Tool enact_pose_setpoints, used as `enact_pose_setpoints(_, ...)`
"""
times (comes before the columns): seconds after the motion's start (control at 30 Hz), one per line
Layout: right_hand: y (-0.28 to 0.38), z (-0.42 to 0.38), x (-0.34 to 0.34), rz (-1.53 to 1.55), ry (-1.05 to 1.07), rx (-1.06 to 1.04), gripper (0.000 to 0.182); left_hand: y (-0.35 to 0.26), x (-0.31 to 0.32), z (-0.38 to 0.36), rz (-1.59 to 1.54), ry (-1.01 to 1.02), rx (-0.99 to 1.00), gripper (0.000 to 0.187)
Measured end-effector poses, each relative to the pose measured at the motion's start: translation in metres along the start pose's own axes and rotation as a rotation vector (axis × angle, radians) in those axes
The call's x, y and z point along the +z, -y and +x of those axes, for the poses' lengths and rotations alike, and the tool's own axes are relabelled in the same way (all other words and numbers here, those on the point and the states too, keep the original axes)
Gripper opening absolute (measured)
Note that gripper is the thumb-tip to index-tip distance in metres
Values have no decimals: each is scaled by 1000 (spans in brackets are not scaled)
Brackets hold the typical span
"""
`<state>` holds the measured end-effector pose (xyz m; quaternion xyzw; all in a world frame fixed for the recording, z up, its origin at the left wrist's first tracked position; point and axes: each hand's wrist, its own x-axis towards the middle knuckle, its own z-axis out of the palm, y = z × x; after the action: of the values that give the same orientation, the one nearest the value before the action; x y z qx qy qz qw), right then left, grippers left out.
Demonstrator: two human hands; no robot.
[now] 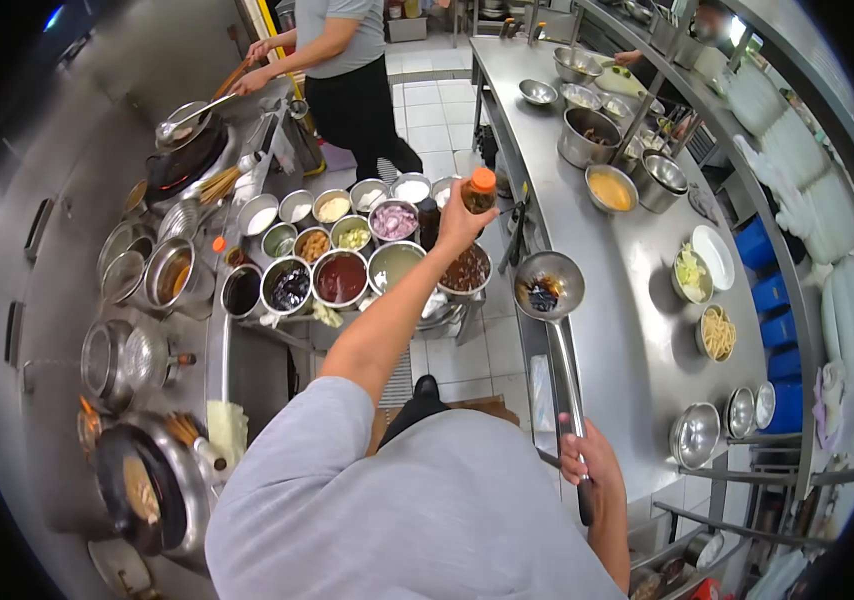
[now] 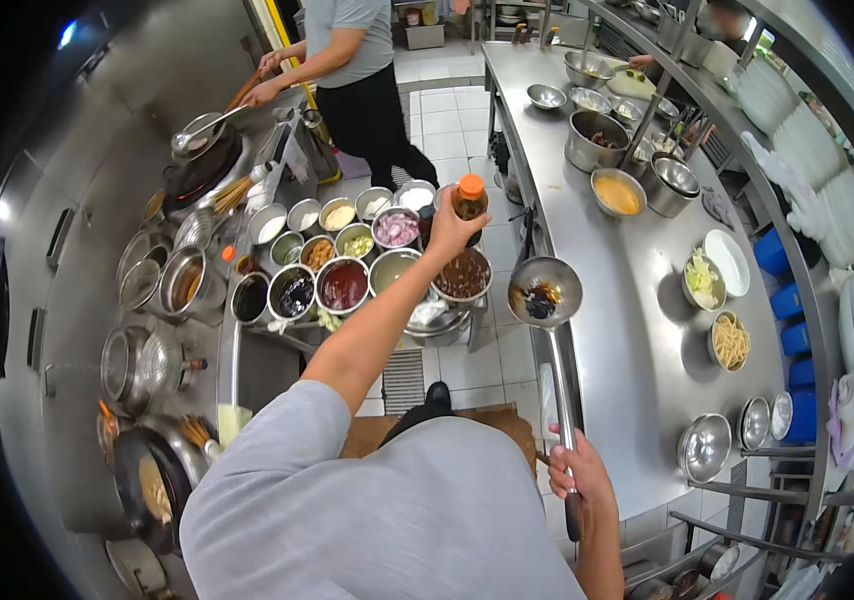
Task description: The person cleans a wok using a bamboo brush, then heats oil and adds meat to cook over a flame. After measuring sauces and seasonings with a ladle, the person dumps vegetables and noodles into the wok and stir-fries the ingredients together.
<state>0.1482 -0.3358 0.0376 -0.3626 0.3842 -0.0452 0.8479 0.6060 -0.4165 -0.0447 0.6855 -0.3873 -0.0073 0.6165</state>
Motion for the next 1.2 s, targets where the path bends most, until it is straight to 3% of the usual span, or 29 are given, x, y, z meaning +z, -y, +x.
enact_pose_setpoints(0.07,3,14,12,13,-24,-21,40,29,10,16,-3,56,-71,71)
enact_pose_setpoints(0.13,6,28,27,239,-112,-31,36,62,19,24,4,87,-117,71)
enact_pose_setpoints(0.33,43,78,57,166,-224,-109,30,118,44,38,-19,98,-215,71)
enact_pose_setpoints(0.53,110,129,67,241,-120,-93,30,152,59,24,104,75,-280,73)
enact_pose_setpoints(0.67,146,169,66,219,-39,-59,26,168,62,7,130,54,-324,74)
enact_pose_setpoints(0.8,173,204,67,199,5,-43,23,137,41,13,185,106,-399,75)
enact_pose_setpoints(0.87,185,217,72,183,38,-17,23,120,27,16,214,144,-291,81)
enact_pose_setpoints(0.9,190,226,69,175,58,-7,23,87,12,23,186,172,-321,75)
enact_pose_setpoints(0.93,195,234,69,168,73,-3,23,73,0,28,205,128,-226,61)
enact_pose_setpoints(1.03,206,248,79,156,107,4,24,84,-42,48,154,5,-226,30)
enact_pose_setpoints(1.13,215,258,93,102,130,-1,26,114,-94,70,182,43,-525,25)
enact_pose_setpoints(1.17,214,259,99,60,126,-9,26,122,-97,70,174,57,-529,25)
enact_pose_setpoints(1.2,211,261,105,65,107,-14,26,122,-98,73,105,231,-597,28)
